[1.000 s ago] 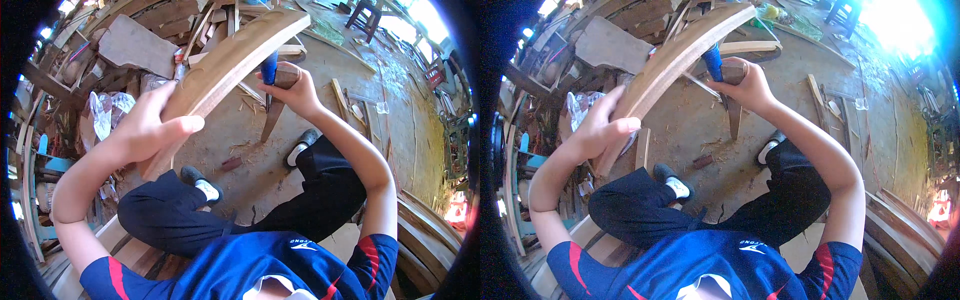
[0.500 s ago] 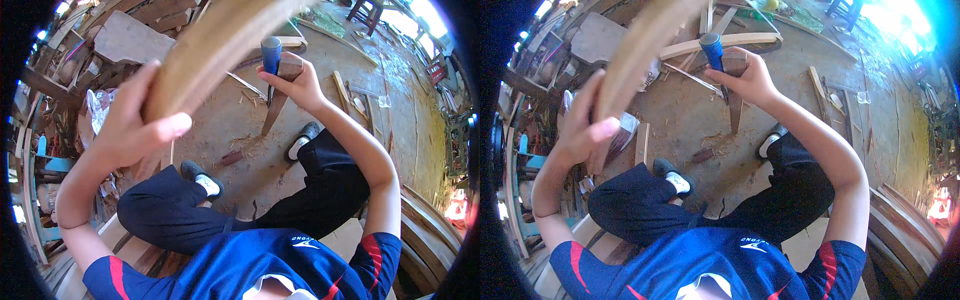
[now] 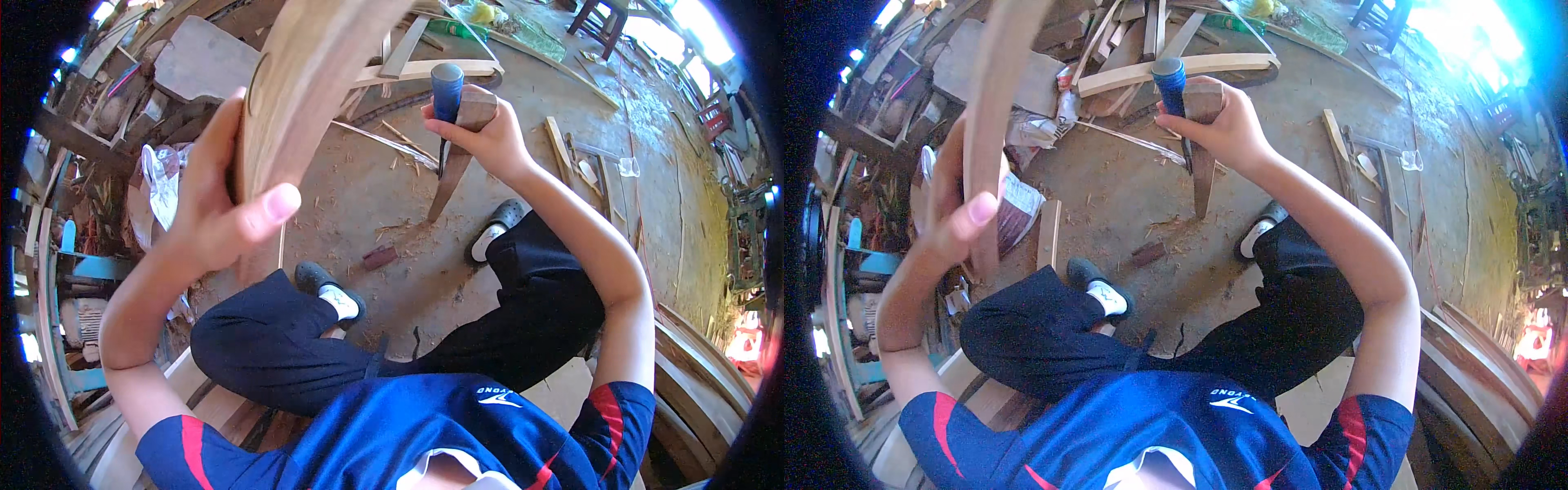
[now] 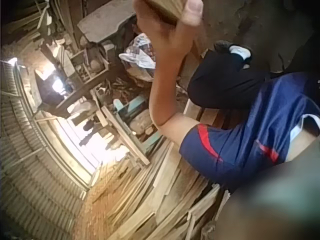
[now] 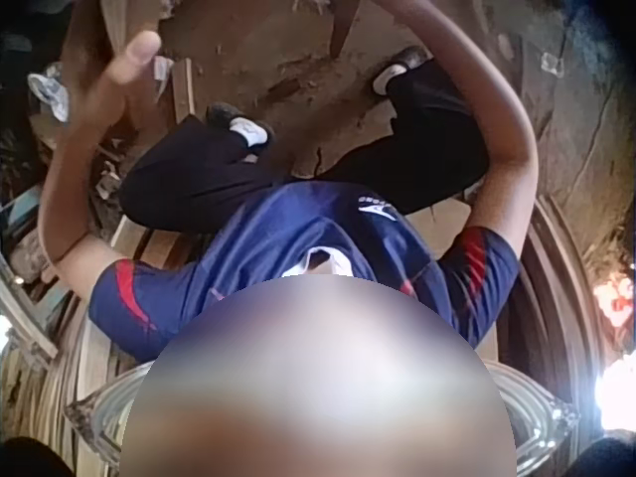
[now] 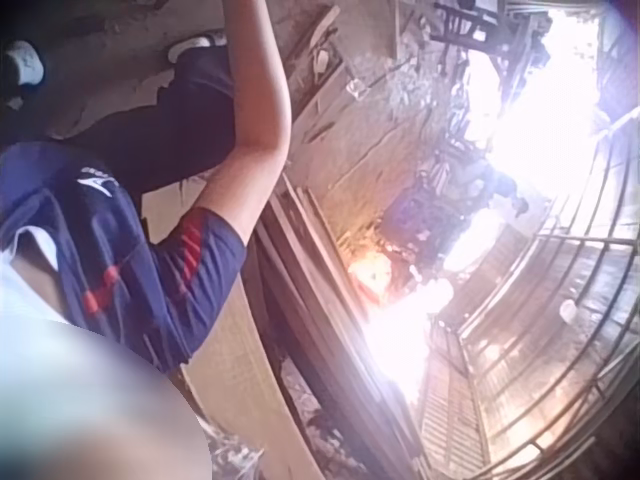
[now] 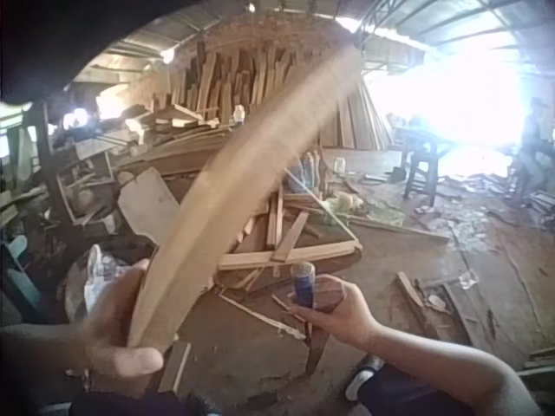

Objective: Using a chisel and a wooden block to carve a joint into a piece of wood while sitting on the floor.

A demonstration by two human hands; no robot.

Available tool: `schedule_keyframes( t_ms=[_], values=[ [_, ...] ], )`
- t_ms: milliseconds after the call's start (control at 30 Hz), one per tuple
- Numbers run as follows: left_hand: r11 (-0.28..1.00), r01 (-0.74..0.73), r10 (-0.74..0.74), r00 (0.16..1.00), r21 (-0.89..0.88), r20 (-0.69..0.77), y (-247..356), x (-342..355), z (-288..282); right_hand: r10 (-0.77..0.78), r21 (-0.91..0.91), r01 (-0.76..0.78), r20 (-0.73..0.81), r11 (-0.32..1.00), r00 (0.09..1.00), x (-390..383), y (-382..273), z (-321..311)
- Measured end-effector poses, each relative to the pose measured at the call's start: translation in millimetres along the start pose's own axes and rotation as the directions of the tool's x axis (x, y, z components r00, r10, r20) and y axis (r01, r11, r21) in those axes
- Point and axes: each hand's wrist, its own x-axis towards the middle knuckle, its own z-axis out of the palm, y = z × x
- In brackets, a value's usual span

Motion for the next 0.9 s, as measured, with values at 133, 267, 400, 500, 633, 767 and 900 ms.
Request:
schedule_keyframes(
  t_ms=[133, 267, 400, 500, 633, 767, 900],
  values=[
    [0.876, 0.136, -0.268, 0.934, 0.463, 0.234, -8.2, -2.4, 13.4, 0.031, 0.011, -0.032, 0.015, 0.999, 0.999, -2.2, 2.6, -2.7],
    [0.920, 0.146, -0.236, 0.947, 0.363, 0.218, 2.1, 1.8, 5.1, 0.033, 0.088, -0.037, 0.046, 0.995, 0.998, -3.6, 1.1, -1.3],
    [0.942, 0.013, -0.051, 0.993, 0.336, 0.105, 10.0, -1.6, 1.3, 0.069, 0.098, -0.077, 0.085, 0.992, 0.994, -1.4, -1.3, -0.8],
    [0.913, 0.030, -0.080, 0.991, 0.407, 0.106, 16.9, -2.4, -3.8, 0.089, 0.062, -0.099, 0.140, 0.993, 0.986, 0.4, -3.5, -3.1],
    [0.908, 0.040, -0.094, 0.989, 0.416, 0.111, 7.3, -2.3, -1.2, 0.056, 0.051, -0.068, 0.206, 0.996, 0.977, 1.1, -1.4, -11.3],
    [0.940, 0.149, -0.175, 0.983, 0.306, 0.061, -8.4, -7.5, -0.2, 0.049, 0.106, -0.083, 0.294, 0.991, 0.955, 4.4, 2.4, -17.1],
    [0.935, 0.129, -0.153, 0.987, 0.331, 0.045, -16.7, -8.8, -2.5, 0.051, 0.100, -0.079, 0.256, 0.992, 0.965, 4.7, 4.4, -16.4]
  ],
)
